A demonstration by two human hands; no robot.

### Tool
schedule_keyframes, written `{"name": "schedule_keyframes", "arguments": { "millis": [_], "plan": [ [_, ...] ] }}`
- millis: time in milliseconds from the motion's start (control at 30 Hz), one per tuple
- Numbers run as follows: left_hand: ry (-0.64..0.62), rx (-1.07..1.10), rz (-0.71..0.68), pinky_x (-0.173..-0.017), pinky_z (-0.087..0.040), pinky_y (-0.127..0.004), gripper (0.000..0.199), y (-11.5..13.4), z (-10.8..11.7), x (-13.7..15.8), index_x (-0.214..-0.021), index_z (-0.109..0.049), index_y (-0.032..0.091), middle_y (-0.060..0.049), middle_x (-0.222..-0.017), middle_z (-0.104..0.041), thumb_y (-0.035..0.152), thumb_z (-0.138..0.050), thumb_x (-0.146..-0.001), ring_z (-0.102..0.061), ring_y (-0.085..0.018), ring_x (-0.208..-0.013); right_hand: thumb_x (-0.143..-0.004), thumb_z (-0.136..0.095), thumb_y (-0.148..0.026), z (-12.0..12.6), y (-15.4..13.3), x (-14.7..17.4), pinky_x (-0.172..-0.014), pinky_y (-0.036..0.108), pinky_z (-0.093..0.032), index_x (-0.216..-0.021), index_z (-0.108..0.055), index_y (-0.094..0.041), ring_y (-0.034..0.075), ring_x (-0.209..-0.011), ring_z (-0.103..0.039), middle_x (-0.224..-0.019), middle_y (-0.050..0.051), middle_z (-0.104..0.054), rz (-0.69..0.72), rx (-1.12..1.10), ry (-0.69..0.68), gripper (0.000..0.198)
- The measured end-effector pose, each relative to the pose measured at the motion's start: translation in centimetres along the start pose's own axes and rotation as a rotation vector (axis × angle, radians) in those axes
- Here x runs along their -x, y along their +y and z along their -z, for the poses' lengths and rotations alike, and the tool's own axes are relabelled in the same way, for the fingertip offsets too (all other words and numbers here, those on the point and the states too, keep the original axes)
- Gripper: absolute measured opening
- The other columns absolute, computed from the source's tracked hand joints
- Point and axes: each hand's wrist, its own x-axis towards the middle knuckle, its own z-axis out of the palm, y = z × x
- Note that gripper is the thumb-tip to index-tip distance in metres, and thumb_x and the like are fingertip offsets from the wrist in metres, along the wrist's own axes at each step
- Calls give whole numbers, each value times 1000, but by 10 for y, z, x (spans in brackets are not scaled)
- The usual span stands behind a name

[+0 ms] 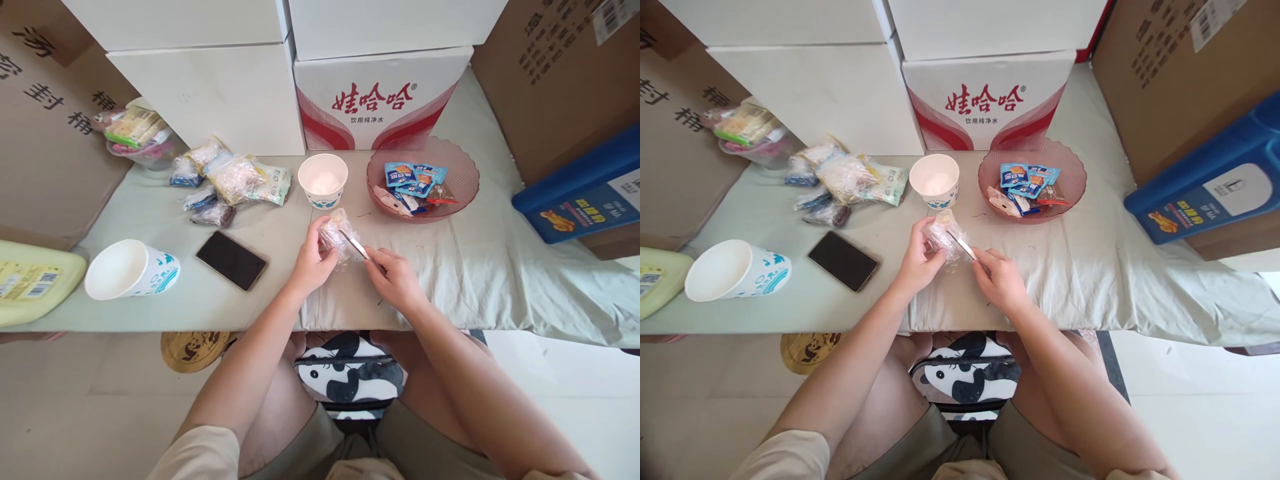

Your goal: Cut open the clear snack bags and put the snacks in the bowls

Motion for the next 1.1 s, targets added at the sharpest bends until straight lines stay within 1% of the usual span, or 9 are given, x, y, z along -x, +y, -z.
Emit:
{"name": "schedule_keyframes", "arguments": {
  "millis": [167,333,500,733,800,900,1000,1100],
  "plan": [
    [68,84,18,-77,-55,-29,64,3,5,-3,-136,-39,27,-6,-112,-62,23,-68,-79,-66,-17,-92,-93,-48,-27,1,-1,1,-62,28,-46,-119,-73,-23,16,-61,-56,-76,4,-62,-10,4,-29,37],
    [125,178,55,-74,-53,-27,68,5,9,-5,-135,-38,29,-4,-108,-64,28,-73,-76,-67,-17,-89,-93,-47,-25,4,-3,1,-65,28,-46,-117,-74,-23,17,-65,-58,-77,4,-63,-11,4,-58,36],
    [158,281,93,-74,-51,-26,72,5,11,-6,-134,-40,30,-2,-100,-66,23,-75,-71,-65,-15,-84,-93,-47,-24,6,-5,1,-66,28,-46,-119,-73,-23,17,-66,-59,-77,4,-63,-12,3,-80,37],
    [190,418,155,-67,-49,-24,73,10,10,-7,-130,-41,32,1,-99,-65,18,-71,-66,-62,-13,-77,-93,-47,-23,6,-5,3,-67,28,-46,-120,-72,-24,17,-65,-59,-80,4,-66,-6,-1,-87,37],
    [202,443,185,-65,-48,-24,73,12,10,-8,-130,-40,33,1,-99,-65,18,-70,-64,-62,-13,-77,-93,-47,-24,5,-4,4,-66,29,-46,-121,-72,-23,16,-65,-60,-83,4,-66,-10,4,-69,37],
    [198,455,217,-64,-46,-23,74,13,11,-8,-130,-38,33,0,-100,-63,19,-69,-64,-62,-15,-81,-92,-48,-26,7,1,4,-66,30,-47,-122,-70,-21,17,-67,-61,-93,6,-69,-56,49,2,38],
    [169,411,217,-63,-46,-23,72,11,11,-8,-130,-37,33,0,-98,-63,19,-67,-67,-62,-14,-79,-90,-50,-28,13,11,2,-67,33,-48,-120,-69,-21,21,-76,-64,-103,9,-69,-121,170,86,36],
    [128,337,202,-66,-48,-24,69,9,11,-7,-131,-37,31,0,-94,-63,18,-65,-70,-62,-13,-77,-88,-50,-26,16,22,0,-68,36,-47,-115,-70,-21,26,-83,-63,-103,11,-69,-129,301,138,34]
  ]
}}
